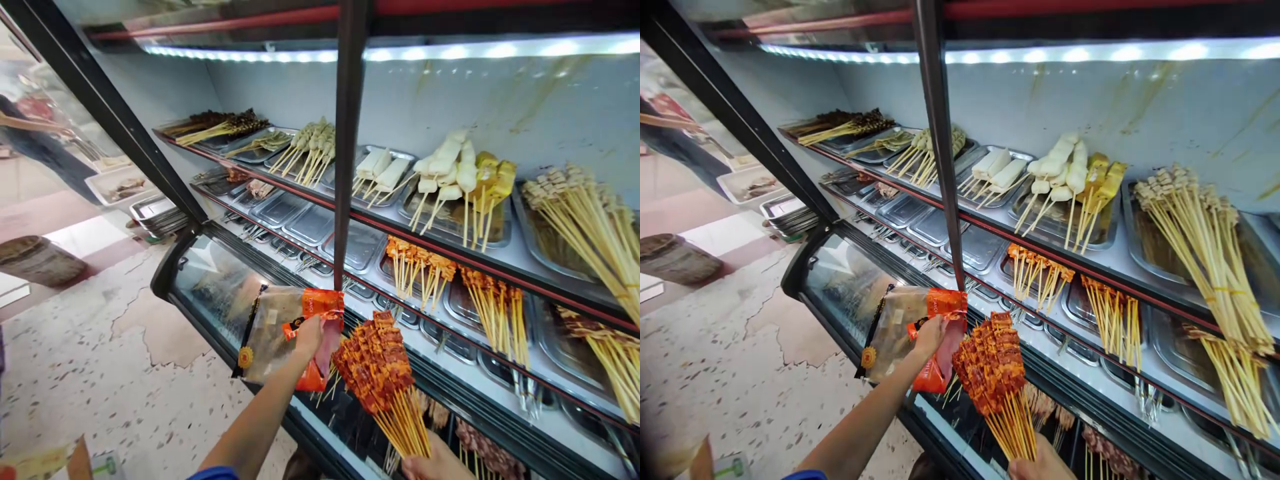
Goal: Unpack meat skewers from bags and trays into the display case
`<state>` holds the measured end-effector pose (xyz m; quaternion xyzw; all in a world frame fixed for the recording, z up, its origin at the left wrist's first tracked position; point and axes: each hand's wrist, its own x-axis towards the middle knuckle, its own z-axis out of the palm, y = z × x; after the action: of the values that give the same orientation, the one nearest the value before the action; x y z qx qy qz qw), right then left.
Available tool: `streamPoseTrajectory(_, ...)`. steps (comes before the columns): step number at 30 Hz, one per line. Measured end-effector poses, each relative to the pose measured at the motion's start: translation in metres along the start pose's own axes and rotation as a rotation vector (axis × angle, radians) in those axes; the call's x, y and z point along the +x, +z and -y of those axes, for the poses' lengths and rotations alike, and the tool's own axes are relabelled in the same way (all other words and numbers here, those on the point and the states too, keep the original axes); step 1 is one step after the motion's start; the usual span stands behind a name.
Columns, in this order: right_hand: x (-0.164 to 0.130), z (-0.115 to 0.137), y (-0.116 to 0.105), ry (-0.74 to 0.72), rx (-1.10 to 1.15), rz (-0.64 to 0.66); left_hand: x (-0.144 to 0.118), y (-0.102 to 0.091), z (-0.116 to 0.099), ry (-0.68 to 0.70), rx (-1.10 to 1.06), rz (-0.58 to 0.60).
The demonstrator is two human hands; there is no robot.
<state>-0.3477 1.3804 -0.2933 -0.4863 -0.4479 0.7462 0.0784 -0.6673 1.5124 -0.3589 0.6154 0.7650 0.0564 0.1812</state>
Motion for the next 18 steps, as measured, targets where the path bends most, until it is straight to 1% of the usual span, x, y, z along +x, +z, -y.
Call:
streamPoseTrajectory(3, 0.012, 0.007, 0.014, -0.013, 0.125, -0.02, -0.008, -0.036, 0.003, 0.028, -0.021, 0.012)
streamPoseTrajectory(5, 0.018, 0.013, 0.024, -0.025, 0.206, -0.053, -0.012, -0.059, 0.0, 0.04, -0.024, 0.014)
streamPoseTrajectory(6, 0.02, 0.015, 0.027, -0.028, 0.228, -0.057, -0.014, -0.068, -0.003, 0.042, -0.022, 0.009)
streamPoseTrajectory(8, 0.023, 0.017, 0.032, -0.032, 0.244, -0.021, -0.018, -0.082, -0.01, 0.049, -0.015, -0.005)
streamPoseTrajectory(10, 0.025, 0.016, 0.035, -0.055, 0.239, 0.05, -0.02, -0.091, -0.017, 0.067, -0.008, -0.02)
streamPoseTrajectory(12, 0.025, 0.014, 0.037, -0.064, 0.222, 0.085, -0.021, -0.096, -0.022, 0.09, -0.012, -0.033)
streamPoseTrajectory(16, 0.021, 0.011, 0.043, -0.043, 0.184, 0.062, -0.021, -0.096, -0.025, 0.116, -0.046, -0.061)
streamPoseTrajectory(18, 0.016, 0.011, 0.044, -0.068, 0.166, 0.053, -0.021, -0.096, -0.026, 0.129, -0.075, -0.067)
